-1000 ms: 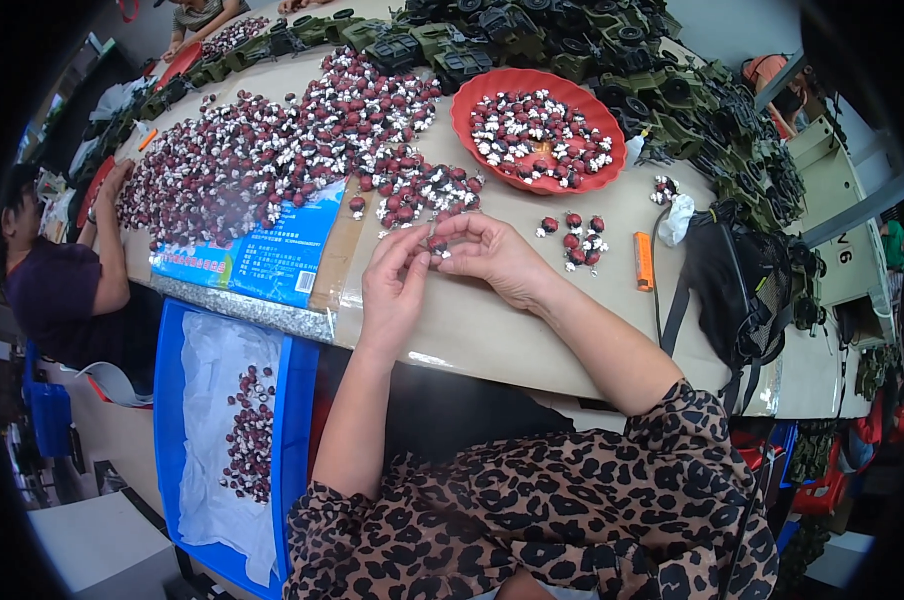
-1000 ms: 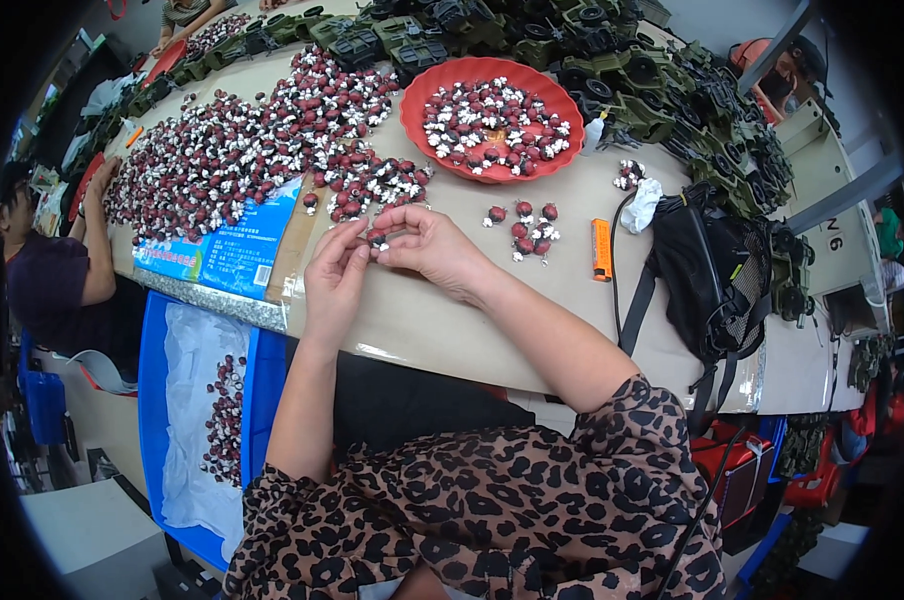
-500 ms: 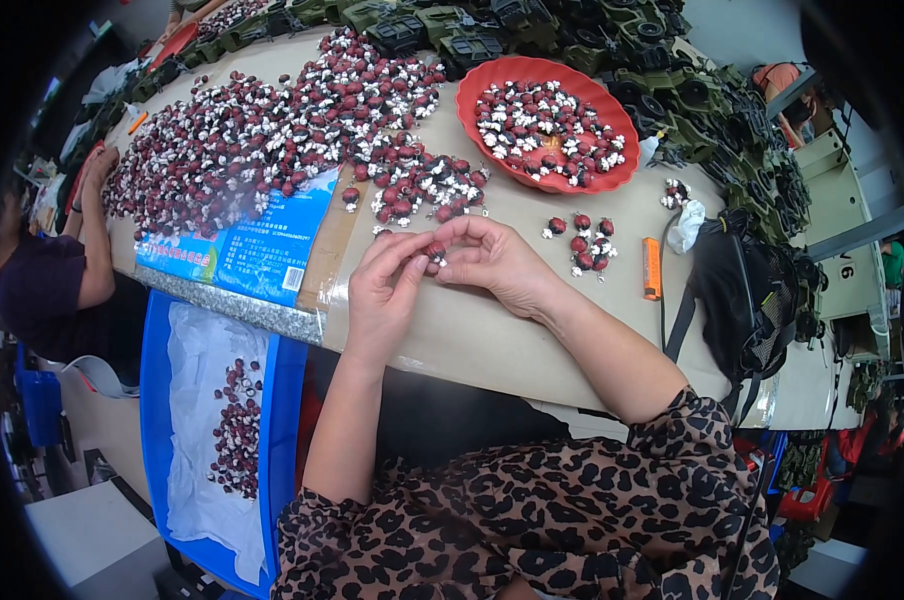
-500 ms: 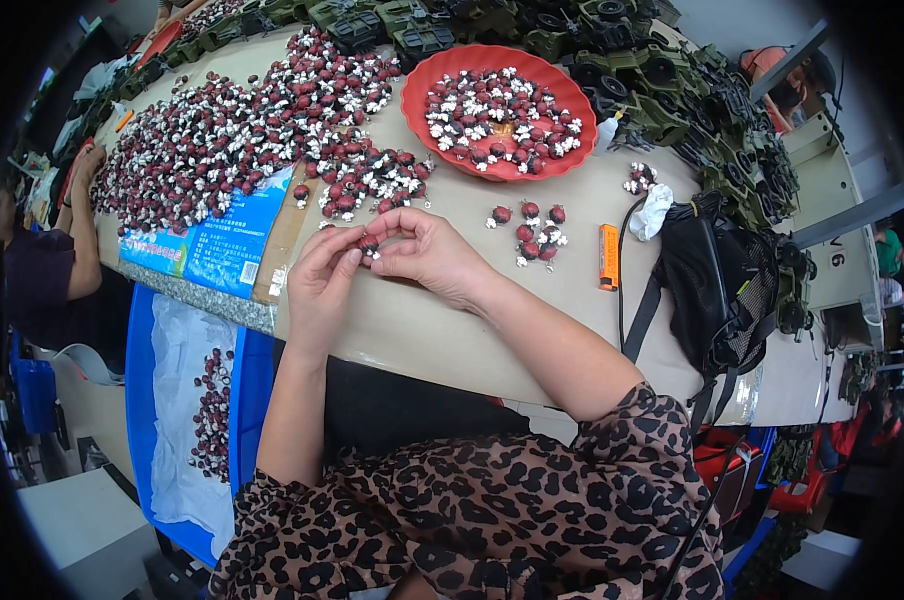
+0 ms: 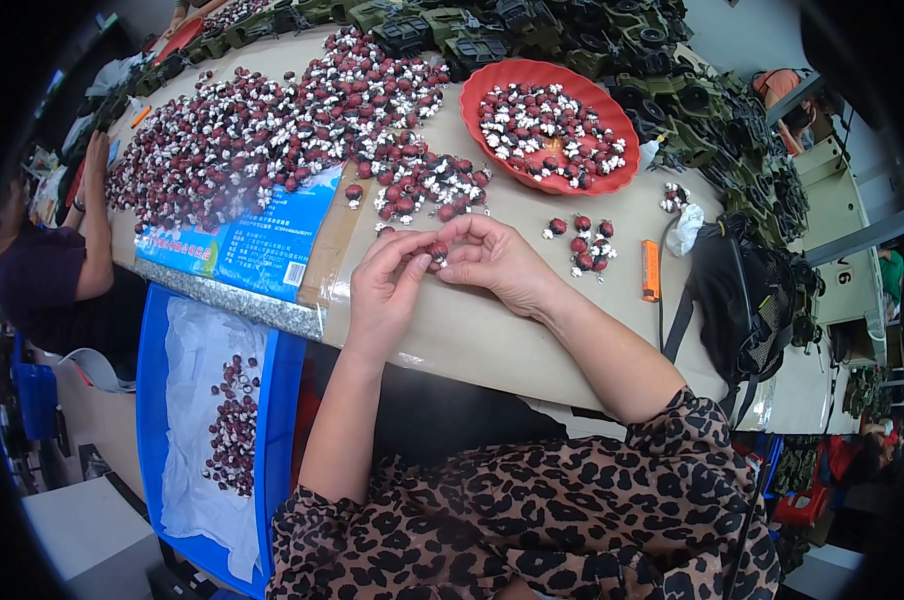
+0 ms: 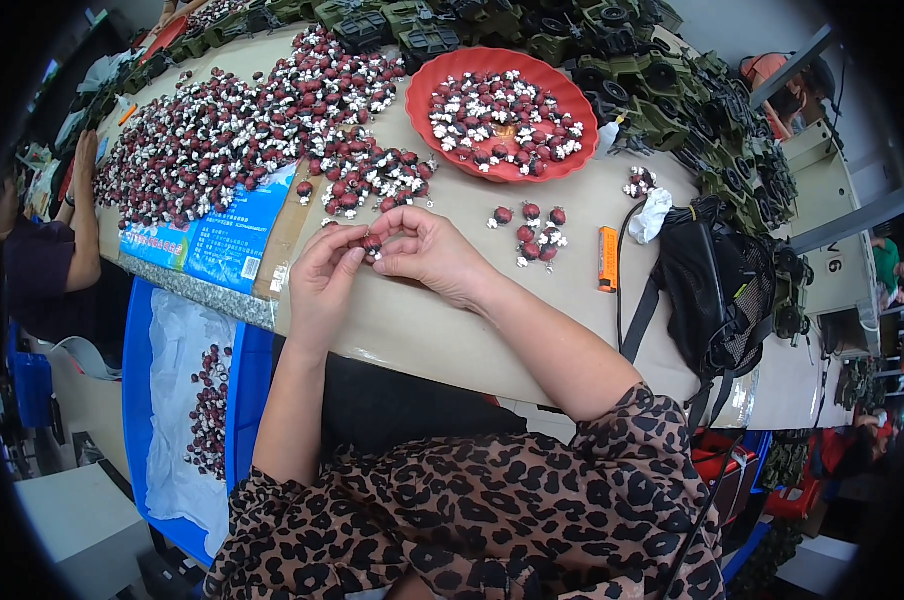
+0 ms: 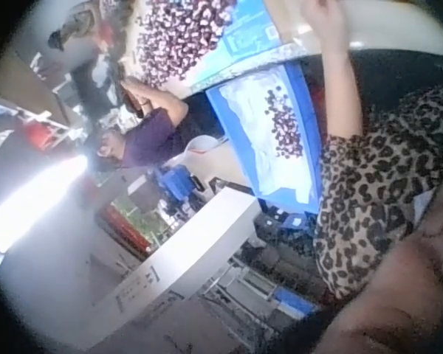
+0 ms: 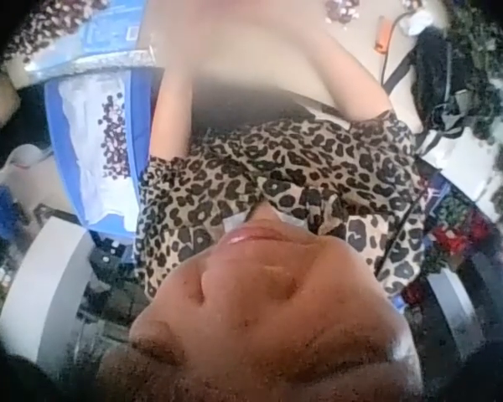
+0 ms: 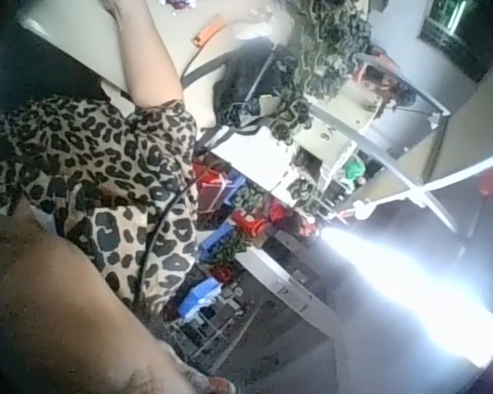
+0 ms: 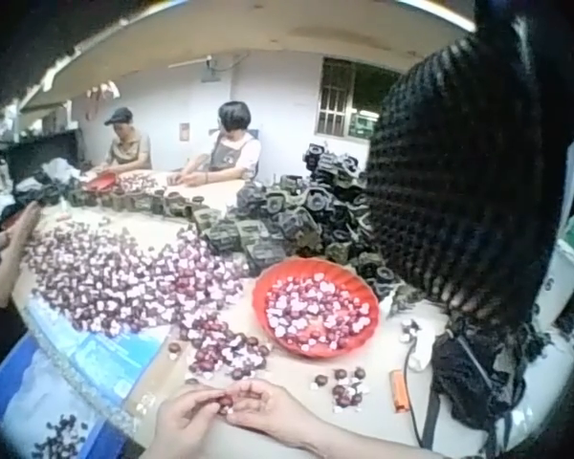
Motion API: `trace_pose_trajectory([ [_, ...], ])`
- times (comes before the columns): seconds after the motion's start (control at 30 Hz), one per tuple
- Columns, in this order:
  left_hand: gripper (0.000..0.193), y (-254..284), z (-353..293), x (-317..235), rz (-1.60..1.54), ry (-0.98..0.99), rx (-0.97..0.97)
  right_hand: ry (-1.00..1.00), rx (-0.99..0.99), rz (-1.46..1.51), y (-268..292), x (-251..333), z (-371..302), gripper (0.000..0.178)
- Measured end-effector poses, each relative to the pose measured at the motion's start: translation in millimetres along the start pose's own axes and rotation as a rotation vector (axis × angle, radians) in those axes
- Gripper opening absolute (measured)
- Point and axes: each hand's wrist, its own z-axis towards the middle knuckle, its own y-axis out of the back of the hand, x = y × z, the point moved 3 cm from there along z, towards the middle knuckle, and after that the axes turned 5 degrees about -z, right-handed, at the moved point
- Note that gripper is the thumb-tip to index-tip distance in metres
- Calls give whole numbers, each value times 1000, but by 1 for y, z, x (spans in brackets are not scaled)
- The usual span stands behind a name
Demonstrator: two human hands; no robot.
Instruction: The person assembles small plastic ladybug toys by hand, joining red and white plastic components together.
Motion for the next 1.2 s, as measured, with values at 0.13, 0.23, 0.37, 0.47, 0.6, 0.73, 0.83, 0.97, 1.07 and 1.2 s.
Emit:
trace_pose_trajectory([
  [0.13,19,2,-1,3,36,-9,-6,19,3,-18,-2,1,0,31],
  [0.23,19,1,-1,4,-1,-6,-15,23,8,-44,-2,1,-1,32],
  [0.37,19,1,-1,5,-6,8,-15,10,10,-25,-1,-1,-1,31],
  [0.47,19,2,-1,4,50,-1,-29,9,-6,-55,-3,2,-3,30],
  [0.6,18,4,-2,7,65,-16,-37,0,-3,-2,-4,6,-4,28],
  [0.73,18,4,-1,6,-4,19,-44,-63,-10,86,-3,7,-4,28],
  [0.83,19,4,-2,6,23,-3,-51,-99,13,105,-2,7,-3,27],
  [0.97,19,4,-2,8,4,21,-11,-105,57,46,-2,6,-3,26],
  [1.07,19,4,0,8,6,12,-4,-100,65,38,-2,7,-4,25],
  [1.2,17,5,-2,3,49,-23,-11,-96,78,41,-6,11,-5,25],
])
